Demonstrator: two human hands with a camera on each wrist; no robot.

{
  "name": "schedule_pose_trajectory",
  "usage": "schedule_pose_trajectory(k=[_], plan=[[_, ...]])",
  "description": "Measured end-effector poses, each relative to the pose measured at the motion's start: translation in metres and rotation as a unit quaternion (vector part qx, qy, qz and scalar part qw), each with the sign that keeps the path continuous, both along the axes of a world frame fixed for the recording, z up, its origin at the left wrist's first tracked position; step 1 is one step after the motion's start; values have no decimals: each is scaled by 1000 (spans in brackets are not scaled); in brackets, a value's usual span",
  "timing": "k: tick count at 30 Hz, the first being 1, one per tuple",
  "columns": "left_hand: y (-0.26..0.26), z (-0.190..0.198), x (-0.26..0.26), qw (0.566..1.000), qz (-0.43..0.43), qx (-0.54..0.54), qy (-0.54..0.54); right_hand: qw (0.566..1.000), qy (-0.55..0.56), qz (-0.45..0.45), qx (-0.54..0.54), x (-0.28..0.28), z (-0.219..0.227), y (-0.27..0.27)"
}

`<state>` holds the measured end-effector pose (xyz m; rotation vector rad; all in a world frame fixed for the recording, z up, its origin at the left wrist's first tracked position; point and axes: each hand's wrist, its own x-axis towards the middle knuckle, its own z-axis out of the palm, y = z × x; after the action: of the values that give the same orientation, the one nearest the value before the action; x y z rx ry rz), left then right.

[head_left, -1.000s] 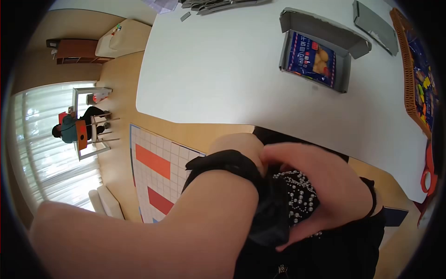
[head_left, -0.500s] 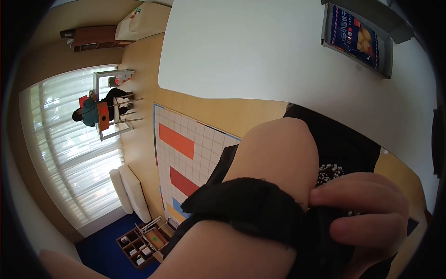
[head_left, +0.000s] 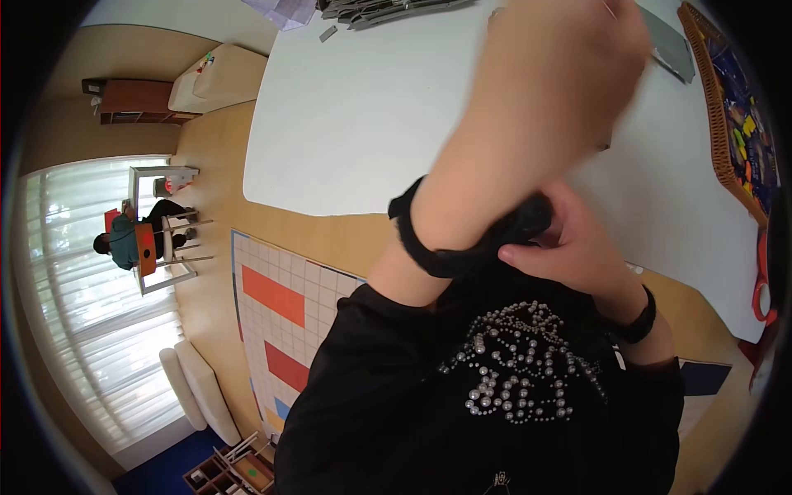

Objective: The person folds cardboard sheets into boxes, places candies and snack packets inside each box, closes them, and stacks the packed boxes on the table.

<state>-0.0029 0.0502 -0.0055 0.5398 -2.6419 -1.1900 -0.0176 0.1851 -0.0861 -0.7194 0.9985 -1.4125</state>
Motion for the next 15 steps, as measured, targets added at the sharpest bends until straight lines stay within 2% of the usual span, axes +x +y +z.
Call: schedule_pose_trajectory(k=[1,2,4,10,15], plan=[[21,-10,3,981,-81,-178,11,999,44,-17,-16,0,-2,2],[40,-20,7,923,-158,-349,21,995,88,-34,-31,0,-4,4],[42,-29,7,930,-153,-334,25,989,133,-47,-39,-2,-6,13],[66,-68,11,961,-152,-229,10,995,46,-55,-67,8,-4,43],[65,-65,3,966,-158,-202,34,985,16,-82,-149,4,27,37]])
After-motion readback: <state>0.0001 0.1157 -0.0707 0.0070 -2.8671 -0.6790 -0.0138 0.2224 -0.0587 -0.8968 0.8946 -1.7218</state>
